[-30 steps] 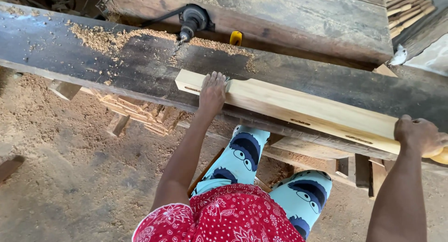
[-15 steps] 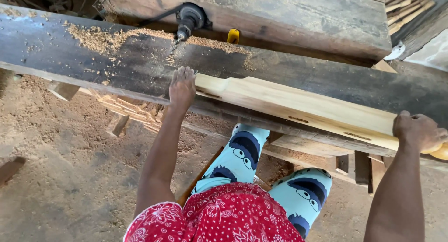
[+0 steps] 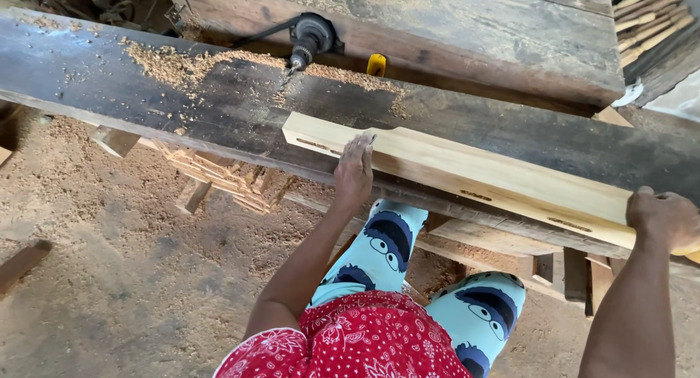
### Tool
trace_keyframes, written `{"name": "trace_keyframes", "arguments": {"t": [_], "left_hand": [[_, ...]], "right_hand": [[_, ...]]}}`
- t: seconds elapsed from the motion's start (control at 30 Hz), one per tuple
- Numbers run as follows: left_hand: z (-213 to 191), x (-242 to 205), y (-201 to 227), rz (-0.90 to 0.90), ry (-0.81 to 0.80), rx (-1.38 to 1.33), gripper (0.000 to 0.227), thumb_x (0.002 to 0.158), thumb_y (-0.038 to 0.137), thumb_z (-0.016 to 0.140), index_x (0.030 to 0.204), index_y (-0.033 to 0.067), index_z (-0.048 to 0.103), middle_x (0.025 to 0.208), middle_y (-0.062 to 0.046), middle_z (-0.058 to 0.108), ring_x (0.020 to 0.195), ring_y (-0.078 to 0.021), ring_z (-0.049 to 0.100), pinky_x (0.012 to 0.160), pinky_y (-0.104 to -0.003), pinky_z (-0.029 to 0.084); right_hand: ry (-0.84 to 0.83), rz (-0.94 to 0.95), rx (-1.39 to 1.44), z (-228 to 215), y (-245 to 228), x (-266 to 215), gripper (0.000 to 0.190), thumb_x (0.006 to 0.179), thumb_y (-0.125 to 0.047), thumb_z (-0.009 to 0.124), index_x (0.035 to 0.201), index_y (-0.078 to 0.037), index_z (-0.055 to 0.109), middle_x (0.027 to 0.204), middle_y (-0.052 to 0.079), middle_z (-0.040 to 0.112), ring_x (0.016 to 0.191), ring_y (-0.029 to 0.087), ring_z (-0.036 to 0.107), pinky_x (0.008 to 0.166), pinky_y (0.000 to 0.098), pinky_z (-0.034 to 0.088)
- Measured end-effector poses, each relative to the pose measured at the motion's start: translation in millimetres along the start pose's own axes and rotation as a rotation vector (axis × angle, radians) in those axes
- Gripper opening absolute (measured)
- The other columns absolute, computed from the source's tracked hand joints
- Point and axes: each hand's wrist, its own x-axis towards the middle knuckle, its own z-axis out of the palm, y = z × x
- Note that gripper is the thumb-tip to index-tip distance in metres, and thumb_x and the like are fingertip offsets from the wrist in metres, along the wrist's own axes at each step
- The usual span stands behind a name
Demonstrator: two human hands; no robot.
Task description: The recorder is sanding decorative wooden furniture legs by hand using sandpaper.
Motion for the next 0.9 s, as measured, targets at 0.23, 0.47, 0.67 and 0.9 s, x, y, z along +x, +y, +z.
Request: {"name": "trace_keyframes", "arguments": {"t": [0.23, 0.47, 0.67, 0.9], "left_hand": [[-47.1, 35.0, -114.3, 0.419, -0.209, 0.541, 0.043, 0.111, 0.009, 0.031, 0.152, 0.0101, 0.046, 0.158, -0.018, 0.048, 0.15, -0.0317, 0.04, 0.129, -0.047, 0.02], [-45.2, 40.4, -141.1, 0.309, 0.001, 0.76, 0.047, 0.105, 0.016, 0.036, 0.148, -0.0022, 0.045, 0.155, -0.023, 0.045, 0.145, -0.0361, 0.034, 0.121, -0.046, 0.021], [0.4, -2.4, -5.1, 0.171, 0.122, 0.301, 0.035, 0.112, 0.022, 0.045, 0.136, 0.0017, 0.061, 0.14, -0.021, 0.064, 0.14, -0.0349, 0.056, 0.126, -0.046, 0.037], [-10.1, 31.4, -79.5, 0.413, -0.107, 0.307, 0.035, 0.112, 0.008, 0.038, 0.137, 0.0014, 0.062, 0.142, -0.017, 0.063, 0.135, -0.0325, 0.059, 0.121, -0.045, 0.04]], "right_hand": [[0.074, -0.02, 0.049, 1.9, 0.6, -0.3, 0.037, 0.097, -0.033, 0.064, 0.07, -0.01, 0.075, 0.064, 0.013, 0.068, 0.05, 0.026, 0.056, 0.054, 0.0475, 0.044], [0.019, 0.016, 0.123, -3.8, -5.4, -5.2, 0.033, 0.099, -0.034, 0.063, 0.082, -0.009, 0.076, 0.068, 0.013, 0.069, 0.052, 0.026, 0.059, 0.05, 0.0472, 0.047], [0.056, 0.004, 0.044, -2.7, -0.5, -5.0, 0.032, 0.095, -0.035, 0.063, 0.08, -0.009, 0.076, 0.068, 0.013, 0.068, 0.051, 0.025, 0.058, 0.048, 0.0461, 0.046], [-0.036, 0.047, 0.023, -10.1, -3.0, -12.6, 0.04, 0.098, -0.035, 0.06, 0.068, -0.011, 0.069, 0.06, 0.011, 0.06, 0.053, 0.024, 0.046, 0.054, 0.0446, 0.036]]}}
